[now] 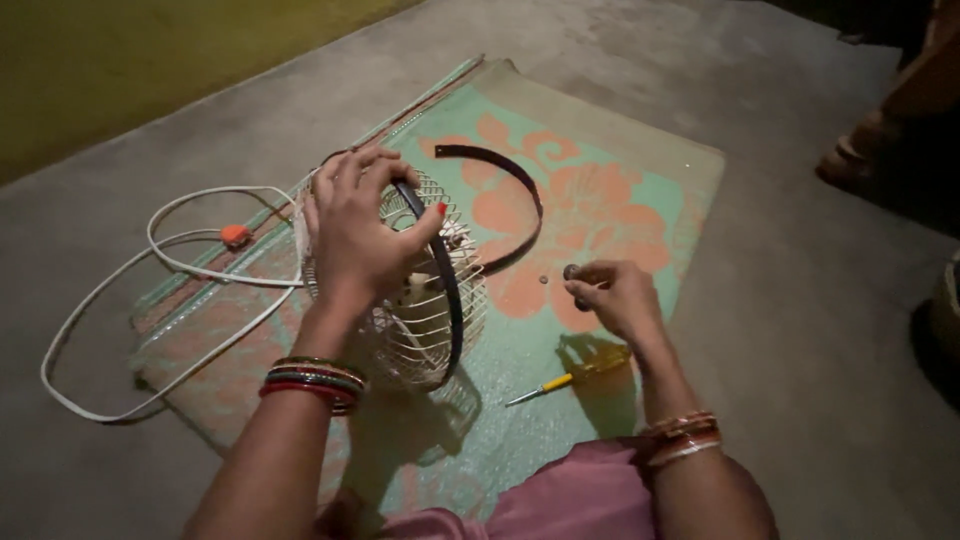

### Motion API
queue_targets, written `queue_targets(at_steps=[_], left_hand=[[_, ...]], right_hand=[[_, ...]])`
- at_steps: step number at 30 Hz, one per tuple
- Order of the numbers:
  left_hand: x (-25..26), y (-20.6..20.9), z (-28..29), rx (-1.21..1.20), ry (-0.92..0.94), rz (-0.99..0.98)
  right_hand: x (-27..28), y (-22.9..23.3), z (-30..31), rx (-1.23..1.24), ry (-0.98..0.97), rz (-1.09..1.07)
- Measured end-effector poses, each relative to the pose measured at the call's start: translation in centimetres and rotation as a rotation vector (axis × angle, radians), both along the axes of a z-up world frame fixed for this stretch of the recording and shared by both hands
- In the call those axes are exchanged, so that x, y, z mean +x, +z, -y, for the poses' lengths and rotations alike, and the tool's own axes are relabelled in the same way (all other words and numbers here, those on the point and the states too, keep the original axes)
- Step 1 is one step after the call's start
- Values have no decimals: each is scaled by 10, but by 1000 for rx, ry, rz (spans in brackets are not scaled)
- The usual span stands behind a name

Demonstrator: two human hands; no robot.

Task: The person disassembles a small electric fan by hand, removing the front grille, a black plastic ring, and several small fasteners. The person then uses a screwdriver to loosen a screw on the fan housing.

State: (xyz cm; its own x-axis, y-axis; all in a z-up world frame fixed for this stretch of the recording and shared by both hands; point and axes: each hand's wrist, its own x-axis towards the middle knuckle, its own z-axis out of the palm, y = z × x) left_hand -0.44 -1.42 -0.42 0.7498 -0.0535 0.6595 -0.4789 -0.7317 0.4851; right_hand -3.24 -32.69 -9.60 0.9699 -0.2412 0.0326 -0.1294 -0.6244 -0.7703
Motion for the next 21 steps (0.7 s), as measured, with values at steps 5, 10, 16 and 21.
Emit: queue_targets(at_steps=[5, 10, 16, 21], left_hand=[[-2, 0, 4, -8, 1, 5], [-4, 1, 10, 3, 2, -6], [-2, 1, 14, 2, 5, -16], [-1, 1, 16, 15, 18, -24]], right_hand=[[11, -48, -1, -171, -78, 57], [10, -66, -19, -412, -182, -25], [14, -70, -25, -500, -174, -43], [17, -74, -24, -499, -171, -54]])
